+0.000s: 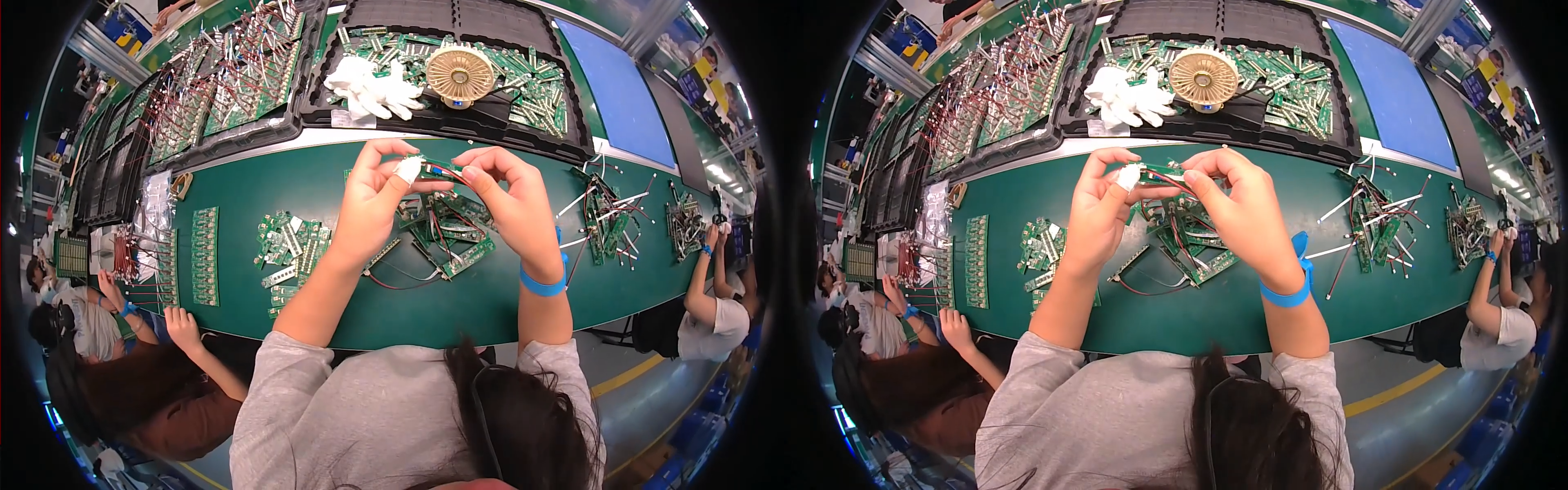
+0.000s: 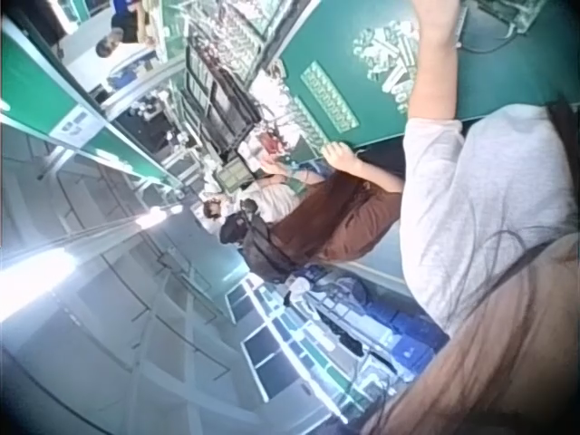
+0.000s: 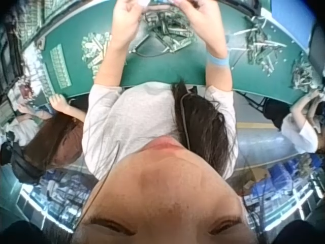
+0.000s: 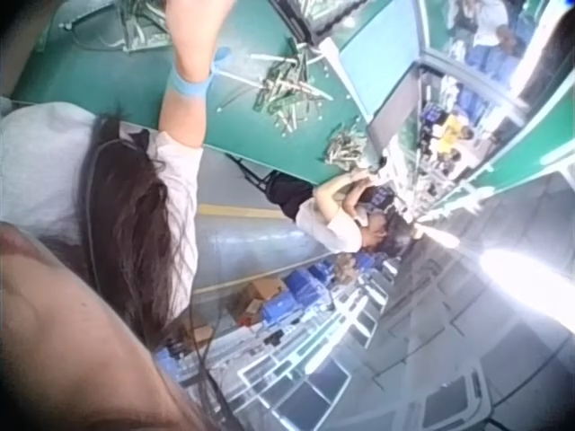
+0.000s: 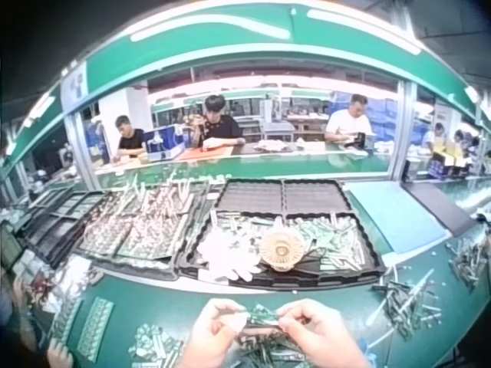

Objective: The person assembles circuit boards by plugging wire connectors into the boards by hand and placing them on the table.

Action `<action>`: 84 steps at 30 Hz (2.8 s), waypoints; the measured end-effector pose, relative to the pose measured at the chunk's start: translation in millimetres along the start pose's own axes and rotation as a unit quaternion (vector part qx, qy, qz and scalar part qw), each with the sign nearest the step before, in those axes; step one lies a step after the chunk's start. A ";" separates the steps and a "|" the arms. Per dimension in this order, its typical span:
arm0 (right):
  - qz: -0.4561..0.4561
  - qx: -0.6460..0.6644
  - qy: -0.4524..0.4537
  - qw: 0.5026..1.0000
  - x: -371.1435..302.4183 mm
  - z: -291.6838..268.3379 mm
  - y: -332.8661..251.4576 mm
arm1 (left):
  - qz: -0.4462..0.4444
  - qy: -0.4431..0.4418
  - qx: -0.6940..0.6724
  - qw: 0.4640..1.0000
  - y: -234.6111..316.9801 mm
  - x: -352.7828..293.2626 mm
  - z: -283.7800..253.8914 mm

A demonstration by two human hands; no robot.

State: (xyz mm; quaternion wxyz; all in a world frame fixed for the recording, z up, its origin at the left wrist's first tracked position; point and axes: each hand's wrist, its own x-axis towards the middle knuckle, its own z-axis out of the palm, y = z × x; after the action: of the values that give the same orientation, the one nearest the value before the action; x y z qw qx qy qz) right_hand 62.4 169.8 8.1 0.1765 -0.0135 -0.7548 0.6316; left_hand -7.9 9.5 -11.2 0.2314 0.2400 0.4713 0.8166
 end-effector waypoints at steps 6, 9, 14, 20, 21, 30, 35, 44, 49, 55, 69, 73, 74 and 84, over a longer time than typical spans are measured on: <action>0.042 -0.042 0.010 0.998 -0.1 1.9 0.4 | -0.014 0.009 0.021 1.000 -3.8 -0.2 -1.1; 0.019 -0.048 0.021 0.998 -0.7 2.3 1.2 | -0.021 0.000 0.006 1.000 -4.2 0.4 -1.9; 0.022 -0.066 0.021 0.997 0.4 2.0 0.3 | -0.027 0.005 -0.004 1.000 -4.1 0.6 -2.2; 0.002 -0.082 0.031 0.996 0.4 2.8 -0.2 | -0.031 0.003 0.001 1.000 -3.1 0.8 -2.8; 0.007 -0.082 0.031 0.996 0.0 2.8 -0.2 | -0.031 0.001 0.001 1.000 -3.0 0.8 -3.1; 0.001 -0.066 0.022 0.998 0.1 2.2 0.9 | -0.012 -0.029 -0.045 0.998 1.7 -0.5 -0.7; -0.053 -0.067 0.032 0.996 -1.5 4.9 -2.6 | 0.022 -0.034 -0.004 0.999 4.2 -0.6 2.9; -0.103 -0.119 0.057 0.986 -9.2 7.6 -14.5 | 0.009 -0.034 -0.013 0.999 3.5 -2.1 2.0; -0.121 -0.152 0.082 0.977 -11.7 10.3 -17.2 | 0.015 -0.037 -0.013 0.999 3.1 -2.1 2.1; -0.167 -0.228 0.095 0.954 -17.2 13.3 -22.7 | 0.061 -0.017 0.042 0.997 3.8 -5.6 6.1; -0.204 -0.238 0.089 0.945 -20.1 13.9 -28.8 | 0.059 -0.080 0.028 0.995 7.6 -9.3 1.8; -0.180 -0.244 0.068 0.951 -20.9 11.3 -33.3 | 0.064 -0.044 0.010 0.997 5.7 -9.3 5.0; -0.180 -0.243 0.068 0.951 -20.8 11.1 -33.6 | 0.063 -0.044 0.016 0.997 5.5 -9.0 4.2; -0.167 -0.233 0.065 0.956 -22.9 11.2 -32.8 | 0.070 -0.077 0.037 0.994 6.6 -8.2 1.9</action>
State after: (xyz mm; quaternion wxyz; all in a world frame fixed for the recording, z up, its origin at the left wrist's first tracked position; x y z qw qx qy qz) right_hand 87.3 146.9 32.3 0.3204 0.0313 -0.8592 0.3977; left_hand -1.3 2.8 -6.0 0.2000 0.3429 0.4643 0.7917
